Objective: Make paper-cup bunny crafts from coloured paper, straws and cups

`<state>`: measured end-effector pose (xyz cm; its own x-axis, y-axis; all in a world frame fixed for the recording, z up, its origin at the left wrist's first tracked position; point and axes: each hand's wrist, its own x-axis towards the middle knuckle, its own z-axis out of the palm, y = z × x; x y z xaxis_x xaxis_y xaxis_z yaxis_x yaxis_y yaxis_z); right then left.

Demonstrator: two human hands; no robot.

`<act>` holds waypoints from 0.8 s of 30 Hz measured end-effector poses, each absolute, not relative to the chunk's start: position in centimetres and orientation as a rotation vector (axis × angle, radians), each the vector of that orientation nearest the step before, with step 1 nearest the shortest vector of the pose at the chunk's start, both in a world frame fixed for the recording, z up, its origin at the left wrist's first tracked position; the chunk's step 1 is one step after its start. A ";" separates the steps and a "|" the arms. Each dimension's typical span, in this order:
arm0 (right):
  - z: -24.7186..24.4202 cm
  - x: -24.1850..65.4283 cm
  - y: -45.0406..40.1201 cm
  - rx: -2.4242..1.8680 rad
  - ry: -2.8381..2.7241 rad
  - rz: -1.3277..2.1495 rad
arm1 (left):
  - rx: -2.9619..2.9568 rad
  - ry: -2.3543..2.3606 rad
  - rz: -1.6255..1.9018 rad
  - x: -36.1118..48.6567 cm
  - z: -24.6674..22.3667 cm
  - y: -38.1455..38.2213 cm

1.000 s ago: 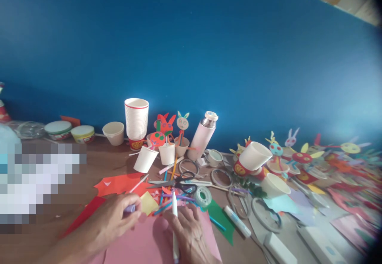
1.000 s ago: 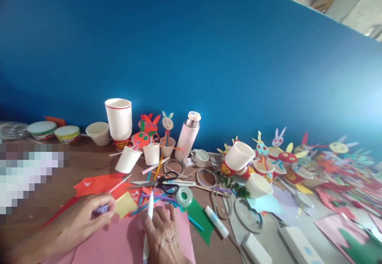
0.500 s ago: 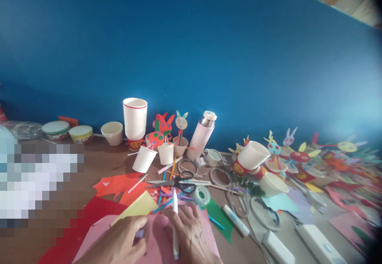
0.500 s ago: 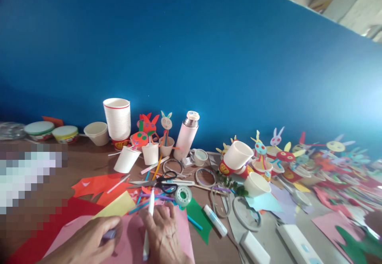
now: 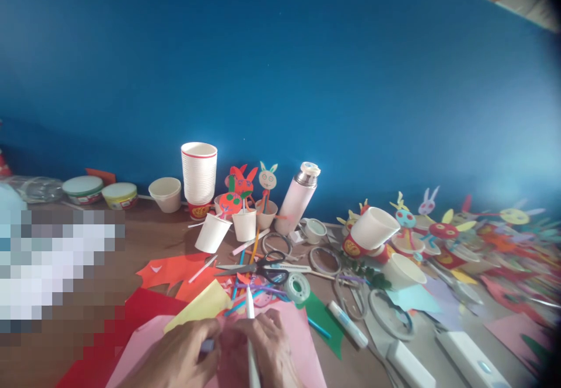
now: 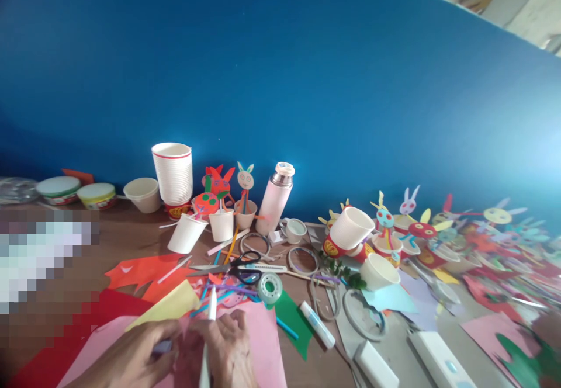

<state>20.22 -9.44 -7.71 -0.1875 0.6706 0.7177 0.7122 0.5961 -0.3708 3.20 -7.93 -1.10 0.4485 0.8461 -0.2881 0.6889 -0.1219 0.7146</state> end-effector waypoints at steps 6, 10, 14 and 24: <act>-6.6 20.9 -9.9 -1.126 -1.985 0.006 | 1.894 1.259 0.250 3.0 -1.6 -7.6; -5.9 22.2 -10.2 -1.247 -2.008 0.222 | 1.947 1.283 0.256 2.6 -2.6 -7.4; -5.9 22.9 -10.7 -1.316 -2.104 0.356 | 1.965 1.391 0.180 2.4 -3.0 -7.7; -8.5 21.6 -10.0 -1.241 -2.096 -0.173 | 2.010 1.363 0.151 2.6 -2.5 -7.8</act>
<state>21.57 -10.02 -8.48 -0.3092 0.7245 0.6161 0.8158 0.5350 -0.2198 2.60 -7.75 -2.45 0.4411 0.8545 -0.2742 0.7738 -0.2074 0.5985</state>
